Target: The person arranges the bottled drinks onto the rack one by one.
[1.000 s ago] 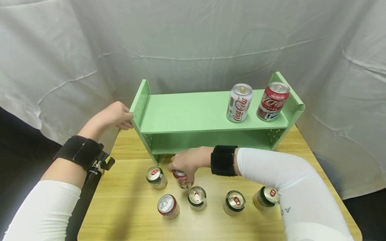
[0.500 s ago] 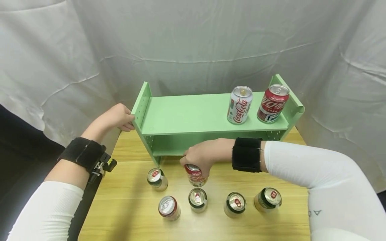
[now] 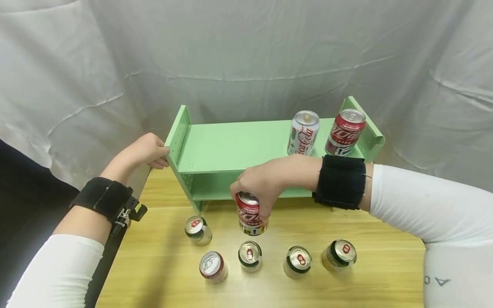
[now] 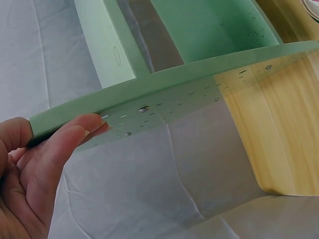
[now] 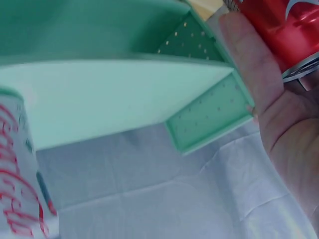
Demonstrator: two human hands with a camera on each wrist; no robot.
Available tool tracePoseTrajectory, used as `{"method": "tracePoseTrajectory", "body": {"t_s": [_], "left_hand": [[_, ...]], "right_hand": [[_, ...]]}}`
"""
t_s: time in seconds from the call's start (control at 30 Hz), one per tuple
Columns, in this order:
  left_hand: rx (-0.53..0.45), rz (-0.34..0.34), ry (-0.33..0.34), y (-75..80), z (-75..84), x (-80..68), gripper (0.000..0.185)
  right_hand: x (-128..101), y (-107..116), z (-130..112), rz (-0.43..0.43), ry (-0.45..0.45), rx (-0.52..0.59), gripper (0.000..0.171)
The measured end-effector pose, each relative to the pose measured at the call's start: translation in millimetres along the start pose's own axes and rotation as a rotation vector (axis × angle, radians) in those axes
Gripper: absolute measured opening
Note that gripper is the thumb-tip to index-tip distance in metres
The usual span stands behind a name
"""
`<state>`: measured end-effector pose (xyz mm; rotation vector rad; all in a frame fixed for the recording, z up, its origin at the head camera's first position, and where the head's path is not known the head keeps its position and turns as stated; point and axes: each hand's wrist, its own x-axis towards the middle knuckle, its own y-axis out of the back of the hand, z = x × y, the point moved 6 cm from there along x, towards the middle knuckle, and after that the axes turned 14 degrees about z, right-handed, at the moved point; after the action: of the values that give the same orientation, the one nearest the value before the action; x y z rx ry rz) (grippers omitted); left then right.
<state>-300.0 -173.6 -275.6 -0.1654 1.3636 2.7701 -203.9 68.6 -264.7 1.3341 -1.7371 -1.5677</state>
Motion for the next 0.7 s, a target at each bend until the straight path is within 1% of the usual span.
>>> {"method": "tracePoseTrajectory", "body": {"t_s": [0.13, 0.27, 0.4, 0.47, 0.57, 0.7], "left_hand": [[0.016, 0.008, 0.001, 1.4, 0.1, -1.0, 0.028], [0.021, 0.004, 0.000, -0.2, -0.2, -0.1, 0.032], [0.011, 0.006, -0.003, -1.8, 0.1, 3.9, 0.032], [0.011, 0.014, -0.013, -2.3, 0.7, 6.2, 0.033], [0.014, 0.015, -0.023, -4.8, 0.0, 9.3, 0.034], [0.015, 0.005, -0.029, -9.1, -2.8, 12.3, 0.035]], "right_hand": [[-4, 11, 1, 0.003, -0.018, -0.002, 0.058], [-9, 25, 4, 0.039, -0.011, 0.017, 0.059], [-14, 49, 8, 0.106, 0.036, 0.050, 0.057], [-15, 63, 12, 0.132, 0.041, 0.038, 0.057], [-14, 79, 22, 0.142, 0.006, 0.013, 0.058], [-8, 89, 38, 0.114, -0.087, -0.014, 0.060]]}}
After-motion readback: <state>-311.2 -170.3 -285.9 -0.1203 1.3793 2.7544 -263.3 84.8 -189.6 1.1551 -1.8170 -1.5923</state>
